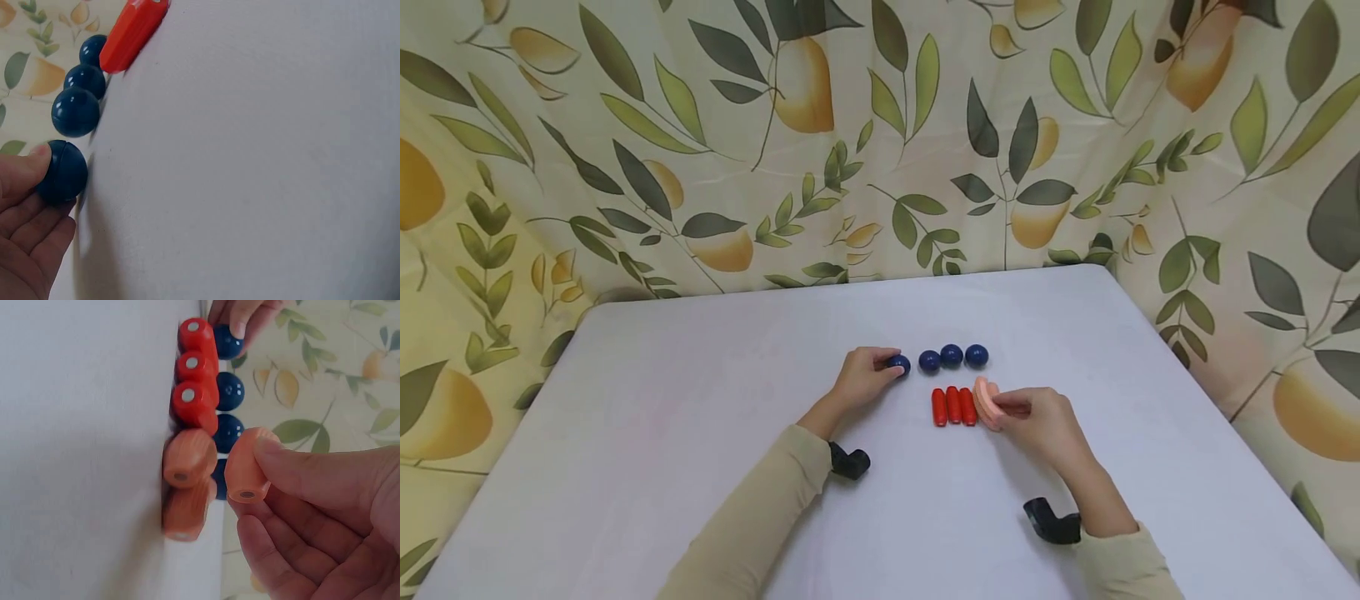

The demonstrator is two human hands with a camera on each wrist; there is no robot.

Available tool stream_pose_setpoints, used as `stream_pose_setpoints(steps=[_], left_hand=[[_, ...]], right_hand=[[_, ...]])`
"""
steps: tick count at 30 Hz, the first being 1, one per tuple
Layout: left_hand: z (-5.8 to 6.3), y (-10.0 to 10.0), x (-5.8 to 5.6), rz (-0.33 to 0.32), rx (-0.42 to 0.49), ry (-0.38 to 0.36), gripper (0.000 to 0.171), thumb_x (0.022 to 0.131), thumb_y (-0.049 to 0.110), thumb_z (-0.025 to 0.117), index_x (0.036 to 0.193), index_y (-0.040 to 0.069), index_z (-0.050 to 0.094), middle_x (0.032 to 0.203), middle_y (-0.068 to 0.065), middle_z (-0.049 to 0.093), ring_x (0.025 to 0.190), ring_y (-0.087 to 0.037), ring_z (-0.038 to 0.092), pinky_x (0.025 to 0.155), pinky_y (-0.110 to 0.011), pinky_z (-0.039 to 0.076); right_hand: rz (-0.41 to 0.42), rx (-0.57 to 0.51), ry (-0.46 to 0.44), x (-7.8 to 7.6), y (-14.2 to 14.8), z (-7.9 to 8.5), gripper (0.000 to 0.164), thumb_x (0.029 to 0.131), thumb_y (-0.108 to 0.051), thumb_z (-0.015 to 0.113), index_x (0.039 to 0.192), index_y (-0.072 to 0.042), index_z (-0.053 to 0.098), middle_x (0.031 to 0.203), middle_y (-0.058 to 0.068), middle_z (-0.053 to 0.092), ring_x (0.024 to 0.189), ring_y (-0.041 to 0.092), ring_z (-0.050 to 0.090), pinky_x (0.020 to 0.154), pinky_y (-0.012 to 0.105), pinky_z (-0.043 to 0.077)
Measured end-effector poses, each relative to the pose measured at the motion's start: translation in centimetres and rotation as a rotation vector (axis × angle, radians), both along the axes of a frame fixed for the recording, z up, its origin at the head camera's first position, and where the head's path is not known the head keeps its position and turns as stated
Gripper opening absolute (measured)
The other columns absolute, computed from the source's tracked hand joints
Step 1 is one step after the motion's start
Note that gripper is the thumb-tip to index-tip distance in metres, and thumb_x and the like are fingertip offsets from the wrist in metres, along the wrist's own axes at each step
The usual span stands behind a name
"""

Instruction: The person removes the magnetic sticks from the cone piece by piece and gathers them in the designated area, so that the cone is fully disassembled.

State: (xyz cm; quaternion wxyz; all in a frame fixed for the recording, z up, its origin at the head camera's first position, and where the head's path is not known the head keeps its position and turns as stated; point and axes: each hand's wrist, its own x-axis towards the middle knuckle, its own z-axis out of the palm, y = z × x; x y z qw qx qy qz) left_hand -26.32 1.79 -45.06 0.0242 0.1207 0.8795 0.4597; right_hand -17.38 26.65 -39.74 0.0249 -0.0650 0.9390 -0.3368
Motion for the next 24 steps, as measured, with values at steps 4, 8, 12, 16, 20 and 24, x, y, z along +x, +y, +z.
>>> stream_pose_setpoints(steps=[4, 8, 12, 16, 20, 24], left_hand=[[0.0, 0.3, 0.0, -0.006, 0.008, 0.009, 0.032, 0.085, 0.014, 0.067, 0.115, 0.003, 0.064, 0.109, -0.006, 0.065, 0.097, -0.013, 0.057, 0.084, -0.023, 0.045], [0.2, 0.5, 0.1, -0.011, 0.008, 0.017, 0.033, 0.086, 0.015, 0.066, 0.116, 0.002, 0.063, 0.111, -0.007, 0.064, 0.102, -0.014, 0.057, 0.087, -0.024, 0.044], [0.2, 0.7, 0.2, -0.016, 0.009, 0.008, 0.034, 0.087, 0.015, 0.065, 0.118, 0.002, 0.062, 0.113, -0.007, 0.063, 0.106, -0.015, 0.056, 0.089, -0.025, 0.043], [0.3, 0.9, 0.2, -0.025, 0.027, -0.017, 0.034, 0.087, 0.015, 0.064, 0.119, 0.002, 0.061, 0.114, -0.007, 0.063, 0.105, -0.015, 0.055, 0.089, -0.026, 0.043], [0.3, 0.9, 0.4, -0.033, 0.039, -0.032, 0.036, 0.087, 0.015, 0.065, 0.120, 0.002, 0.060, 0.116, -0.007, 0.062, 0.105, -0.015, 0.055, 0.089, -0.025, 0.043], [0.4, 1.0, 0.5, -0.035, 0.045, -0.029, 0.038, 0.087, 0.016, 0.065, 0.121, 0.001, 0.059, 0.117, -0.009, 0.061, 0.107, -0.016, 0.055, 0.090, -0.026, 0.043]], right_hand=[[-0.039, 0.005, -0.015, -0.2, 0.8, 0.0, 0.029, 0.080, -0.008, 0.070, 0.105, 0.007, 0.065, 0.097, 0.020, 0.066, 0.090, 0.033, 0.061, 0.069, 0.037, 0.052], [-0.067, 0.020, 0.003, -0.5, 1.7, 0.0, 0.029, 0.080, -0.006, 0.069, 0.105, 0.008, 0.065, 0.098, 0.022, 0.065, 0.090, 0.035, 0.060, 0.067, 0.034, 0.052], [-0.095, 0.039, 0.015, -0.8, 2.8, -0.3, 0.030, 0.081, -0.007, 0.069, 0.106, 0.009, 0.064, 0.098, 0.023, 0.064, 0.092, 0.037, 0.059, 0.068, 0.038, 0.051], [-0.136, 0.045, -0.016, -1.1, 3.6, -0.8, 0.032, 0.081, -0.009, 0.069, 0.106, 0.010, 0.063, 0.099, 0.025, 0.063, 0.094, 0.040, 0.056, 0.072, 0.046, 0.049], [-0.149, 0.045, -0.031, -1.2, 4.0, -1.5, 0.032, 0.081, -0.010, 0.069, 0.105, 0.010, 0.063, 0.097, 0.024, 0.064, 0.096, 0.041, 0.055, 0.072, 0.046, 0.048], [-0.150, 0.056, -0.030, -1.2, 4.1, -1.9, 0.030, 0.081, -0.009, 0.068, 0.104, 0.010, 0.064, 0.095, 0.023, 0.065, 0.094, 0.040, 0.055, 0.070, 0.044, 0.049]])
